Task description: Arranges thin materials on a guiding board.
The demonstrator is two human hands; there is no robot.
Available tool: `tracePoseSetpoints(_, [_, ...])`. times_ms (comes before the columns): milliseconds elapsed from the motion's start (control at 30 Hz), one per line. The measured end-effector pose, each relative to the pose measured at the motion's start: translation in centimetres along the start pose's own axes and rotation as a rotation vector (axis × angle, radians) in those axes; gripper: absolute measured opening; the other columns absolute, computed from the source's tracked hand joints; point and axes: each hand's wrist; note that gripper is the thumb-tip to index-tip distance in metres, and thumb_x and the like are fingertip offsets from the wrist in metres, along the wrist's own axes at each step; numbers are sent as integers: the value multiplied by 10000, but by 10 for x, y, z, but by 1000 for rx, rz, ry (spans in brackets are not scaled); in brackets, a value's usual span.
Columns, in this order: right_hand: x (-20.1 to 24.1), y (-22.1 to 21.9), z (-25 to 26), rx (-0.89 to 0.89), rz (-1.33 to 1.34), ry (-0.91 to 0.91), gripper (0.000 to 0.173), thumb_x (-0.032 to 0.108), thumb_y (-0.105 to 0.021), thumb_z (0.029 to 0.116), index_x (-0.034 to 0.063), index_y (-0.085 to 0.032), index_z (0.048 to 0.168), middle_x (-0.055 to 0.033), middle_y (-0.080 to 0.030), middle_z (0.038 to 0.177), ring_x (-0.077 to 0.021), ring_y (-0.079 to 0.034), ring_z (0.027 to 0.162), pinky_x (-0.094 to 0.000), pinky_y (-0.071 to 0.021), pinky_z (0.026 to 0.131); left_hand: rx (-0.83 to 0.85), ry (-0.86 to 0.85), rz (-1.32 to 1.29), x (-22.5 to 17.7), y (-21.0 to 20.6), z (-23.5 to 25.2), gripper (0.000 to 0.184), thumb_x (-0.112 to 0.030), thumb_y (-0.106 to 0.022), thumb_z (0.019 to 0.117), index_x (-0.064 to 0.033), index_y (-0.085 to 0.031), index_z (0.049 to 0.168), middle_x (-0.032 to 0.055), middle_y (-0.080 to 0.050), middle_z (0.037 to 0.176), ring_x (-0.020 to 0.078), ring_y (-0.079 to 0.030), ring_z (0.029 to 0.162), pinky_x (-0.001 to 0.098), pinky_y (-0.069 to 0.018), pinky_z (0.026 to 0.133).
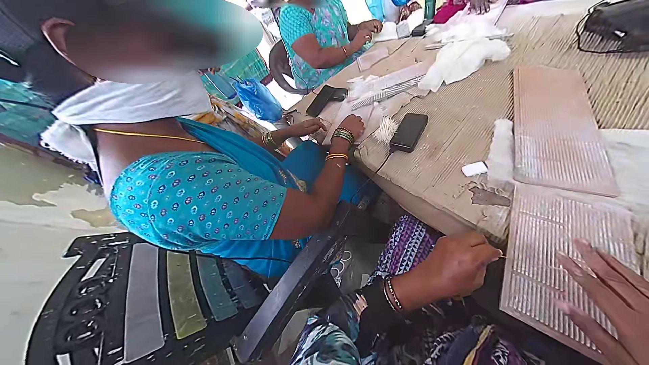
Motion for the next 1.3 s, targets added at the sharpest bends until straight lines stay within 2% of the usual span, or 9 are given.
tracePoseSetpoints(133, [-10,-28,15,69,-54,-8,978,671,-353,1002,-150,-305,1532,-403,-244,1597,-594,-273,1472,-749,-201,1154,84,58,60,1,1,8,140,44,-604,930,62,-741,913,187,-695,854,303,-713,802,401,-592,729])
tracePoseSetpoints(367, [13,-14,-39,186,19,31,951,622,-474,986,-202,-394,1455,-417,-323,1552,-600,-353,1430,-709,-280,1150,238,85,32,-9,3,-4,131,-4,-623,932,40,-737,885,163,-682,814,289,-710,775,403,-596,712])
tracePoseSetpoints(433, [11,-12,-47,105,16,87,828,617,-422,1006,-107,-553,1387,-343,-470,1501,-526,-472,1387,-715,-331,1119,242,79,45,-13,8,-6,136,-7,-624,928,31,-746,883,152,-698,816,277,-718,775,398,-603,721])
tracePoseSetpoints(533, [-2,-20,-39,-307,-92,64,530,420,-364,1053,73,-747,1170,-124,-766,1135,-305,-749,987,-585,-514,932,178,56,76,-14,3,-7,152,-36,-621,931,3,-760,882,123,-705,805,249,-714,758,381,-601,716])
tracePoseSetpoints(700, [-10,-30,-12,-353,-165,-8,149,37,-591,906,44,-717,827,-131,-673,813,-324,-673,764,-465,-502,658,113,72,149,-14,-3,-6,172,-51,-610,909,-3,-774,909,124,-724,834,238,-723,765,365,-603,716])
tracePoseSetpoints(833, [-1,-28,-8,-346,-173,-27,142,49,-616,901,49,-722,806,-118,-659,789,-300,-661,750,-432,-478,631,204,40,265,-18,-5,-1,246,-122,-583,934,-24,-788,1029,132,-710,832,292,-714,715,433,-582,613])
tracePoseSetpoints(933, [5,-27,-12,-372,-202,-33,150,46,-618,889,66,-725,786,-101,-656,784,-278,-652,734,-412,-469,620,238,4,273,-27,-13,5,239,-46,-550,923,-3,-782,957,151,-695,755,324,-708,645,468,-549,534])
tracePoseSetpoints(1100, [-37,2,-35,-440,-213,-261,108,47,-660,878,26,-749,820,-162,-700,871,-349,-682,811,-532,-493,676,223,83,279,-17,-2,12,237,-65,-551,959,8,-776,947,163,-708,774,350,-722,689,514,-558,571])
tracePoseSetpoints(1300, [-84,36,-32,-561,-254,-555,137,62,-702,914,-16,-754,1014,-211,-730,915,-408,-704,844,-630,-493,772,211,176,242,1,7,2,276,-117,-527,990,12,-770,979,172,-714,811,358,-724,738,536,-564,633])
Point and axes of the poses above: each hand's wrist, its own z-axis towards the middle knuckle, its own y-axis out of the back of the hand, x = y × z
